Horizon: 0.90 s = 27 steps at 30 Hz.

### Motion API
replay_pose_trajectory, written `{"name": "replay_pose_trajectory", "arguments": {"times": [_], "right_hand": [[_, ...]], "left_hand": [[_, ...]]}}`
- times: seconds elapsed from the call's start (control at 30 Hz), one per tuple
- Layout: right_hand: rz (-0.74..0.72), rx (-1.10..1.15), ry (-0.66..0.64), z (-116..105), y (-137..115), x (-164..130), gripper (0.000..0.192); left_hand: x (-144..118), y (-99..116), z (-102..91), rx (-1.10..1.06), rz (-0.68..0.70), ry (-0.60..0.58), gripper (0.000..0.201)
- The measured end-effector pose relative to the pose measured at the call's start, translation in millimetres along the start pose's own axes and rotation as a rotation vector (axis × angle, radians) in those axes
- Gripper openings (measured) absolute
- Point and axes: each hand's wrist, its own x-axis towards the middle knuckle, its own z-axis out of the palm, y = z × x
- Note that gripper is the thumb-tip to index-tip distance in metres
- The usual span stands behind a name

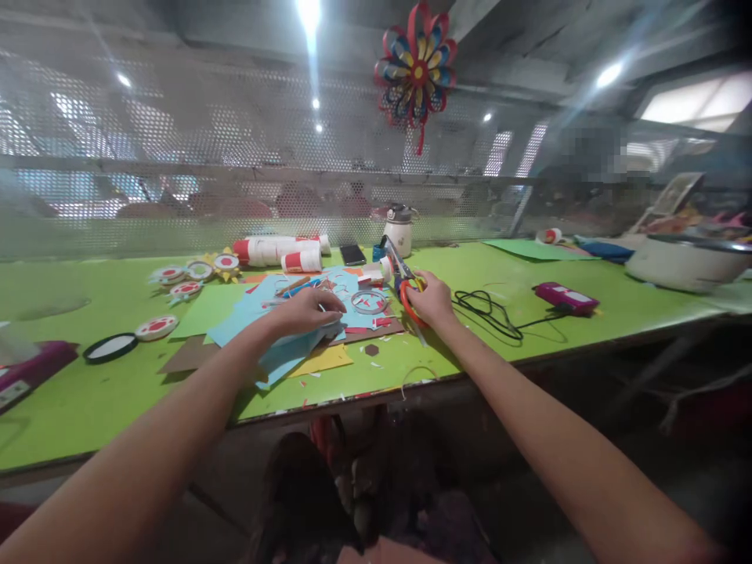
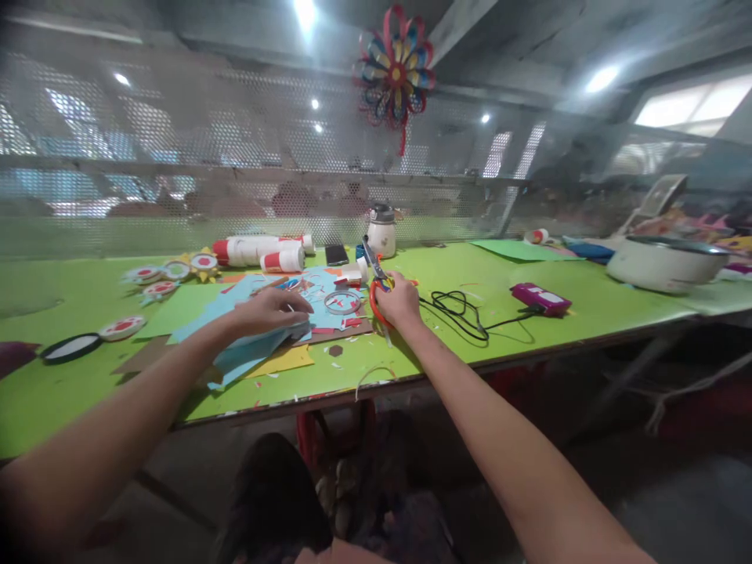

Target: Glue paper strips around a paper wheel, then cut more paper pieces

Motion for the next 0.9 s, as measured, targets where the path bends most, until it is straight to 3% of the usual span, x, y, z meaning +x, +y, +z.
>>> {"name": "replay_pose_trajectory", "arguments": {"times": [0.23, 0.4, 0.9], "right_hand": [[0.019, 0.010, -0.045, -2, -4, -2, 0.030], [0.027, 0.037, -0.071, -5, -8, -6, 0.029], [-0.048, 0.147, -0.134, -7, -18, -21, 0.034]], "left_hand": [[-1, 15, 14.0, 0.074, 0.124, -0.138, 0.026], [0, 11, 21.2, 0.114, 0.144, -0.135, 0.023], [-6, 18, 18.4, 0.087, 0.056, -0.115, 0.024]]}}
